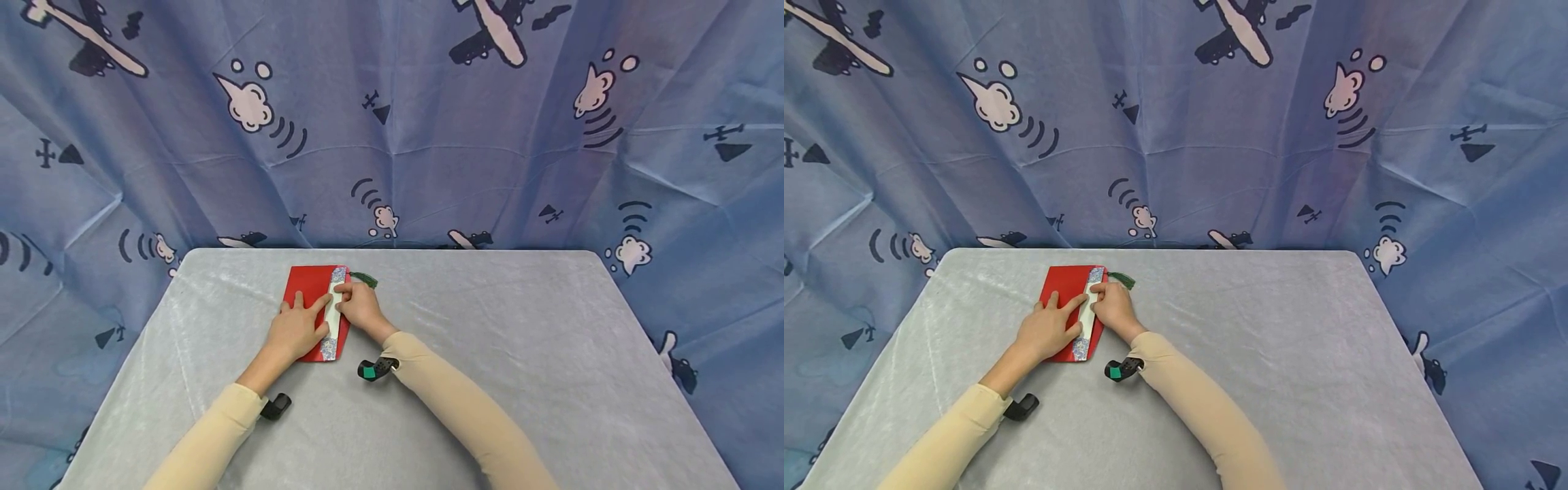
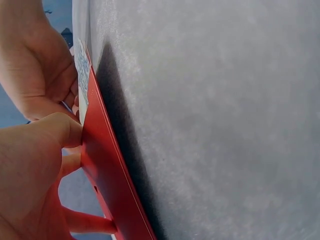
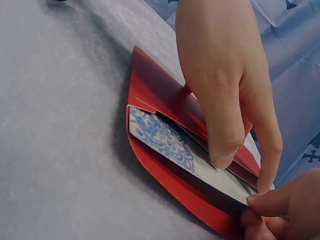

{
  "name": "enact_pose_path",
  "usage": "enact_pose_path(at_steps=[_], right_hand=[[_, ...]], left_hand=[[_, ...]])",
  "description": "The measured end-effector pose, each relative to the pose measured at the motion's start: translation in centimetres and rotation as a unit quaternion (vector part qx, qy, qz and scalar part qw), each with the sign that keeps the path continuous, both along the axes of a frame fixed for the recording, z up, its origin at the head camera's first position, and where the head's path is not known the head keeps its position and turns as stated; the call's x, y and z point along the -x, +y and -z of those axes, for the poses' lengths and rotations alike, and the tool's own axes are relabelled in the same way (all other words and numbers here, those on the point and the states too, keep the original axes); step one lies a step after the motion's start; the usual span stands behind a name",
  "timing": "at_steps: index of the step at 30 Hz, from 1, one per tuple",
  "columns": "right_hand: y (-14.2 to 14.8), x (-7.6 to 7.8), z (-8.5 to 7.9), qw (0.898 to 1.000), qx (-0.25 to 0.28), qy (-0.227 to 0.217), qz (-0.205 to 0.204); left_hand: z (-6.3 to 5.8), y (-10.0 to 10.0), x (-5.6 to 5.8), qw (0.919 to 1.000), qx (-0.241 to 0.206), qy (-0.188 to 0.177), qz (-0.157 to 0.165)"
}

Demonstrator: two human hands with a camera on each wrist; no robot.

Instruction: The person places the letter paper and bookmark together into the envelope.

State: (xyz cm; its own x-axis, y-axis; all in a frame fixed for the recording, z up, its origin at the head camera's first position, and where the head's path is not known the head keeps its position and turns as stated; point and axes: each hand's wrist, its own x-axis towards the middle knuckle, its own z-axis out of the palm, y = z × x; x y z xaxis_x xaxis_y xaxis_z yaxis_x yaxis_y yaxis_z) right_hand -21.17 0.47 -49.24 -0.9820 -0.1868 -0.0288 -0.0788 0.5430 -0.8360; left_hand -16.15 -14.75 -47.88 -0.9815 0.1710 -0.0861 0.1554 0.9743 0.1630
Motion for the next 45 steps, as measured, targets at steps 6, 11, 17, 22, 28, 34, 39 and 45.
enact_pose_path(at_steps=[6,11,17,22,28,34,39,45], right_hand=[[0.0,-0.1,0.1,1.0,-0.015,0.014,-0.007],[-0.1,-0.2,0.2,0.998,-0.049,0.041,-0.02],[-0.1,-0.3,0.1,0.994,-0.075,0.07,-0.029],[0.3,-0.3,0.1,0.995,-0.072,0.072,-0.018],[1.3,0.8,0.4,0.998,-0.041,0.052,0.018],[2.8,2.4,1.0,0.996,-0.034,0.054,0.063],[3.7,3.5,1.2,0.994,-0.041,0.07,0.076],[3.9,4.1,1.2,0.992,-0.064,0.083,0.072]], left_hand=[[0.0,0.0,0.0,1.0,0.004,-0.001,-0.001],[0.0,0.1,0.0,1.0,0.005,-0.001,-0.001],[0.1,0.0,0.0,1.0,0.007,0.001,0.0],[0.0,0.1,-0.1,1.0,0.003,0.003,0.002],[0.0,0.1,-0.1,1.0,0.002,0.006,0.004],[0.0,0.0,0.1,1.0,0.002,0.006,0.004],[0.1,0.0,0.1,1.0,-0.002,0.005,0.003],[0.1,-0.1,0.1,1.0,-0.006,0.005,0.002]])
